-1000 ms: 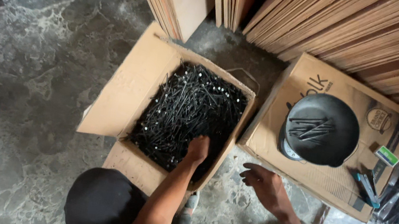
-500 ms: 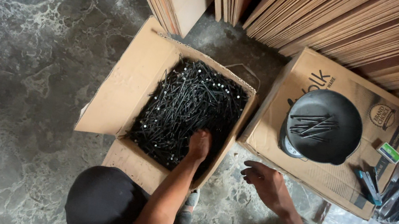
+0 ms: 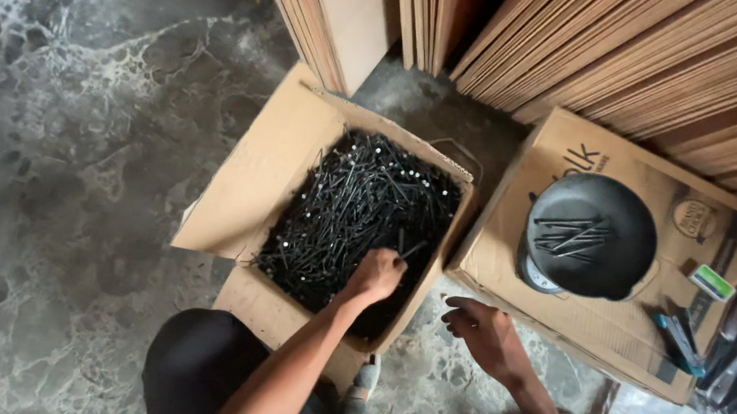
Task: The person sits on the floor and transfers black metal fasteners from a cardboard box into a black bowl. They repeatedly reach into the box, pick up fasteners by hand, and place them into the bowl.
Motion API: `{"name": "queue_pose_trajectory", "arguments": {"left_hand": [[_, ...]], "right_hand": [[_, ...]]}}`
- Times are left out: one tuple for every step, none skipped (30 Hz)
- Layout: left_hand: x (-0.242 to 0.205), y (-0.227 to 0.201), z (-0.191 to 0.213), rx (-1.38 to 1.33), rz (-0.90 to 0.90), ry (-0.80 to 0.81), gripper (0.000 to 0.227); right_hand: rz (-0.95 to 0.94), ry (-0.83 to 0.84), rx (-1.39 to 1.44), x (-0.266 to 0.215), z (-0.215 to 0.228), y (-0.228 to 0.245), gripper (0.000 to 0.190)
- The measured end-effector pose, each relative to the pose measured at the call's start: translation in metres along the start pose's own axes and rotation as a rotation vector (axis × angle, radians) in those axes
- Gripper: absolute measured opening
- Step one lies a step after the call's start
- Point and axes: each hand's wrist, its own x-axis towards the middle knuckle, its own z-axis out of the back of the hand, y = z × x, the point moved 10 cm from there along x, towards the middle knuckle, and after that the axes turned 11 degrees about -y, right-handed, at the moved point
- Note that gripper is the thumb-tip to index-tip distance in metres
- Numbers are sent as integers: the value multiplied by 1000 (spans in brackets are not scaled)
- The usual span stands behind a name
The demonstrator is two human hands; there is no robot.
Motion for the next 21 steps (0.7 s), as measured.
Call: {"name": "queue_pose_trajectory", "arguments": {"left_hand": [[-19,-24,17,-3,-7,-1,26],[-39,-54,31,-58,-67,29,26],[-60,-85,41,-117,-131,65,27],[-80,-110,53,-123,-142,70,27],[-101,-136,62,-123,-180,99,28],[-121,-161,72,-123,-218,127,28],[-128,-167,70,-127,-224,138,28],[-136,-176,65,-138,-273,179,25],[-143,-185,62,-150,-319,215,21],[-148,-186,61,-155,-323,219,21],[-153,-190,61,-130,-370,222,19],[-158,-193,61,-106,-416,224,18],[-154,-191,56,-109,-418,229,18],[-152,-197,58,-81,-519,158,15],[-151,-203,59,-54,-621,86,13],[-146,-197,48,-58,-623,91,13],[-151,-205,43,177,-860,-49,15],[-160,-210,32,418,-1088,-195,20],[-170,-221,44,418,-1087,-195,20],[-179,-231,54,358,-1058,-145,21],[-188,-240,64,300,-1026,-94,24]], "right_hand": [[3,-7,-2,-2,-1,3,31],[-59,-12,66,-3,-2,1,28],[-125,-23,132,-5,0,-4,27],[-126,-36,128,-1,-2,-12,27],[-133,-87,304,3,-1,-18,29],[-137,-139,480,8,1,-25,32],[-143,-150,477,4,7,-22,32],[-141,-216,532,1,18,-19,30],[-134,-278,586,-1,29,-14,28],[-135,-285,581,1,31,-22,28],[-119,-320,577,5,37,-28,27],[-102,-355,573,8,42,-35,27],[-106,-360,570,4,47,-26,27],[-113,-387,619,0,53,-18,26],[-120,-414,667,-4,60,-9,25],[-123,-419,664,-6,62,-9,25],[-125,-402,651,-6,62,-8,24],[-126,-385,637,-6,62,-6,23],[-127,-384,637,-10,66,3,23],[-125,-379,652,-14,70,12,25],[-124,-371,667,-18,72,21,27]]}}
